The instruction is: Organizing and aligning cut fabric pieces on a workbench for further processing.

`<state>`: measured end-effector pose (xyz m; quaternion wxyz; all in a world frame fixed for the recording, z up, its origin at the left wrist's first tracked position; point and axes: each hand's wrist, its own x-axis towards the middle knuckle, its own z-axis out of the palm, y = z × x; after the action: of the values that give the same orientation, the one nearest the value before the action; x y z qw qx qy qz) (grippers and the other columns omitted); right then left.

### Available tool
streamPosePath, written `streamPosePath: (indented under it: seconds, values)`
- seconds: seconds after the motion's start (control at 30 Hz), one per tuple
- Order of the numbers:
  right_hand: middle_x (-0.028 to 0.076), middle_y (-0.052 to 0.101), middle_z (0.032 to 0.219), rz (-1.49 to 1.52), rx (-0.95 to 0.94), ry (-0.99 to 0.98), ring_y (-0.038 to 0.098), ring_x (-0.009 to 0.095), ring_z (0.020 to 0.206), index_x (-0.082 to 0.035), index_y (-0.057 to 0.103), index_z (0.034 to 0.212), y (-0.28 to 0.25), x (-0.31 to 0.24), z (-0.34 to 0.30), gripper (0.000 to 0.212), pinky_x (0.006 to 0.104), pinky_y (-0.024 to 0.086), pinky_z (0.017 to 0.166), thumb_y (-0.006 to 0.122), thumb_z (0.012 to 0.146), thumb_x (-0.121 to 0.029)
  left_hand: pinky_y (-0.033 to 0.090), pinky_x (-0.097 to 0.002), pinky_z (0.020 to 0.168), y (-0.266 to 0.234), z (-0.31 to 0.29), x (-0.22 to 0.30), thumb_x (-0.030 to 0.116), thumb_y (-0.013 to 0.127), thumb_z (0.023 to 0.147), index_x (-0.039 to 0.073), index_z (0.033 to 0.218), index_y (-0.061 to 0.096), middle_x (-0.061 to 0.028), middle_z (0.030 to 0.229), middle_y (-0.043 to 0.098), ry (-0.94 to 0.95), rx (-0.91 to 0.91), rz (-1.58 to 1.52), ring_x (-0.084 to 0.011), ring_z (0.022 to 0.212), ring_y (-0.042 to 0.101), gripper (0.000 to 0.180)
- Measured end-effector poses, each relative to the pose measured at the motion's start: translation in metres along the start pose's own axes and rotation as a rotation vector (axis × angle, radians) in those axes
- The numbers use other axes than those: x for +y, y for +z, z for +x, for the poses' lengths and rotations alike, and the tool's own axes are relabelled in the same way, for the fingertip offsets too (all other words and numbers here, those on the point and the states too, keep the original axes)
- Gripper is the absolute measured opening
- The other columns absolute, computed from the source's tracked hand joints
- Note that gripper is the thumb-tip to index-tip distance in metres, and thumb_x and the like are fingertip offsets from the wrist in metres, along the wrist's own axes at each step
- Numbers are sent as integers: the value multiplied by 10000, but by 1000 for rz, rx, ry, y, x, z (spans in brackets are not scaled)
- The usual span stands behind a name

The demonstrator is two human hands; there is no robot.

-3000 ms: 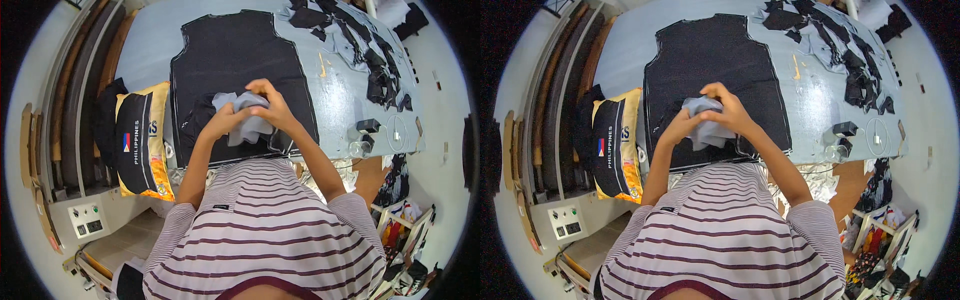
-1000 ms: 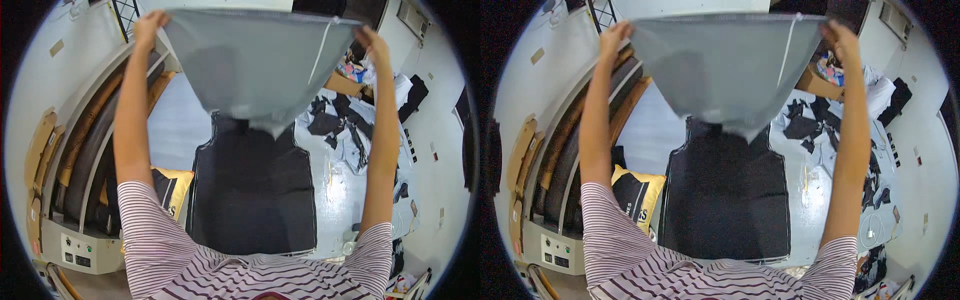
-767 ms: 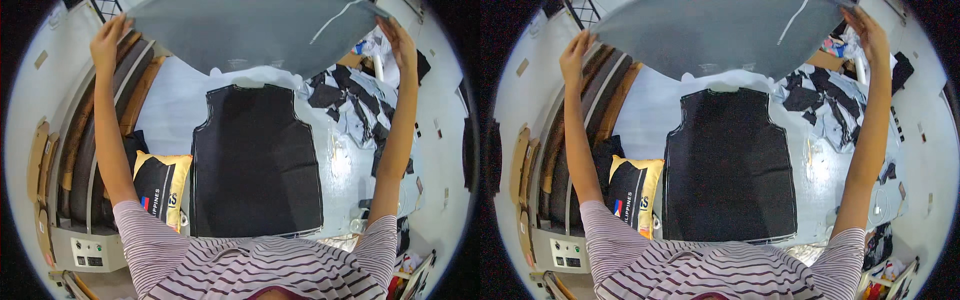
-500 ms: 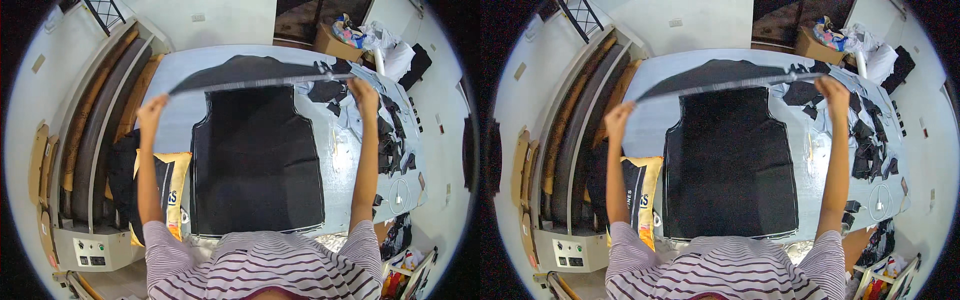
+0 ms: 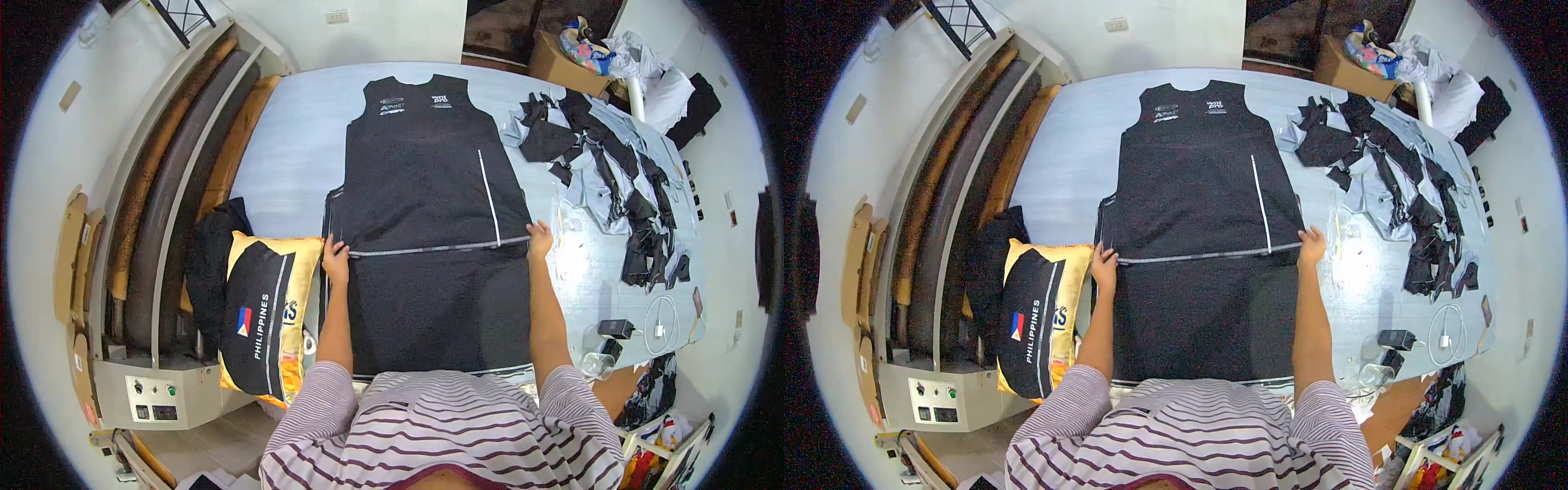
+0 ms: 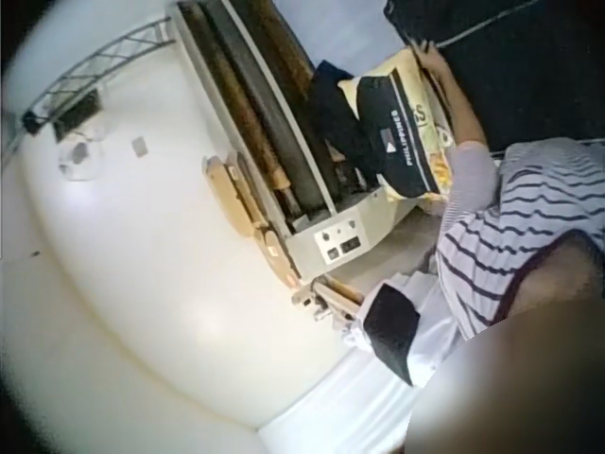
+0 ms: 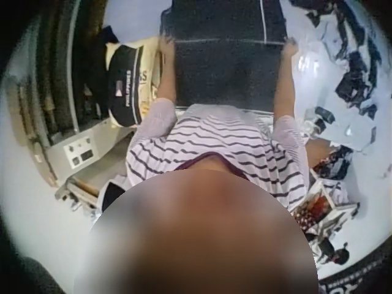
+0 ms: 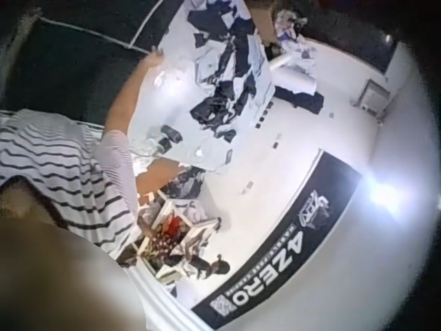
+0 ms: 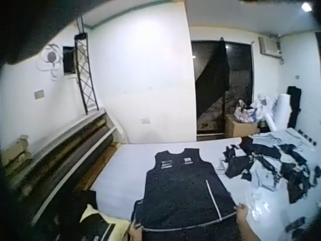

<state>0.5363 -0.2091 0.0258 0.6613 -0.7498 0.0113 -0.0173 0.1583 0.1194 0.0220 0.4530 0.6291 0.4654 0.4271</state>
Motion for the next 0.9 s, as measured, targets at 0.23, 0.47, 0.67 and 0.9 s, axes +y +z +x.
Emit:
streamPosePath:
  seconds: [0.23, 0.47, 0.67, 0.9]
  values:
    - [41, 549, 672, -64, -28, 264, 432, 84, 478, -14, 512, 993, -74, 36, -75, 401, 212, 302, 390, 678, 628, -6, 457, -222, 572, -53, -71, -19, -16, 640, 680, 45, 1218, 389, -85, 854, 586, -187, 63, 34, -124, 676, 540, 597]
    - [34, 548, 692, -126, -118, 340, 456, 90, 520, -22, 521, 993, -147, 40, -127, 372, 220, 345, 429, 673, 654, -46, 457, -226, 589, -107, -144, -19, -18, 635, 697, 73, 1261, 304, -102, 1005, 496, -298, 11, 5, -130, 718, 529, 660]
    - [8, 522, 684, -153, -208, 278, 448, 77, 539, -28, 547, 963, -200, 58, -161, 319, 211, 362, 448, 666, 670, -68, 470, -228, 606, -136, -192, -22, -42, 635, 687, 58, 1247, 325, -101, 964, 518, -295, 11, 47, -157, 724, 571, 648]
    - [3, 544, 674, -243, -215, 330, 511, 69, 619, -28, 540, 940, -216, 37, -199, 286, 188, 424, 483, 657, 683, -74, 452, -204, 597, -170, -216, -34, -27, 642, 684, 43, 1203, 385, -84, 925, 519, -313, 32, 7, -123, 683, 544, 583]
